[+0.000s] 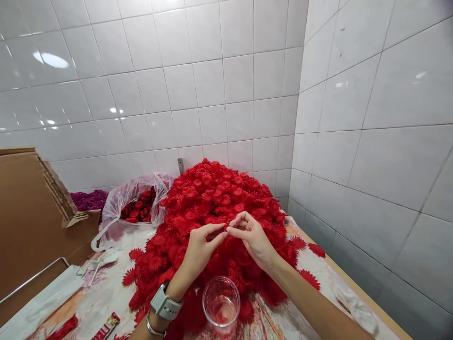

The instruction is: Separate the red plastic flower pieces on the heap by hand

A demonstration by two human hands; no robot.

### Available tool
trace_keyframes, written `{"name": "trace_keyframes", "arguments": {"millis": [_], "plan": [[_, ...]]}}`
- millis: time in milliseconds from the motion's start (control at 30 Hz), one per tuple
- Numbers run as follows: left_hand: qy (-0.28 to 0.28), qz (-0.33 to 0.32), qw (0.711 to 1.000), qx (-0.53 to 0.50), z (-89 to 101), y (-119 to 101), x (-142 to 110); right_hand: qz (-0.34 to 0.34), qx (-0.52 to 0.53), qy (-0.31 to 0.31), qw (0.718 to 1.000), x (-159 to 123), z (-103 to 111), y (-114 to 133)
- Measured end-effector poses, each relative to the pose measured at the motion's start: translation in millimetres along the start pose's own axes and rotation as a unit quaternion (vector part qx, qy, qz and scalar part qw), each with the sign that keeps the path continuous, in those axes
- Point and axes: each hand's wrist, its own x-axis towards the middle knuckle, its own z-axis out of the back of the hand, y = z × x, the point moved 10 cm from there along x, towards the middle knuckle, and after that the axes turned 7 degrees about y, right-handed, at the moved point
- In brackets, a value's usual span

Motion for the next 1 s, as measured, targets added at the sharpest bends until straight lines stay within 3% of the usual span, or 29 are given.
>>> {"name": "trace_keyframes", "arguments": {"millis": [267,500,700,800,900,1000], "plan": [[-0.002,0.11,0.975,-0.195,-3.0,23.4,0.7,-0.017,0.014,0.011,1.0,2.3,0.3,-2.9],[-0.016,0.133,0.966,-0.22,-1.7,30.5,-0.4,-0.026,0.001,0.032,0.999,2.2,-0.6,-4.4],[-0.006,0.105,0.987,-0.124,-0.1,23.7,1.5,-0.015,-0.049,0.039,0.998,0.0,-3.6,-2.8],[-0.015,0.069,0.998,0.004,6.9,18.7,3.9,-0.008,-0.077,0.043,0.996,-1.2,-7.0,-0.7],[-0.06,0.043,0.988,0.135,20.6,16.5,4.1,0.011,-0.125,0.036,0.991,-1.9,-8.9,5.1],[-0.108,0.032,0.973,0.201,30.6,16.2,1.4,0.033,-0.193,0.048,0.98,-2.3,-13.5,11.2]]}}
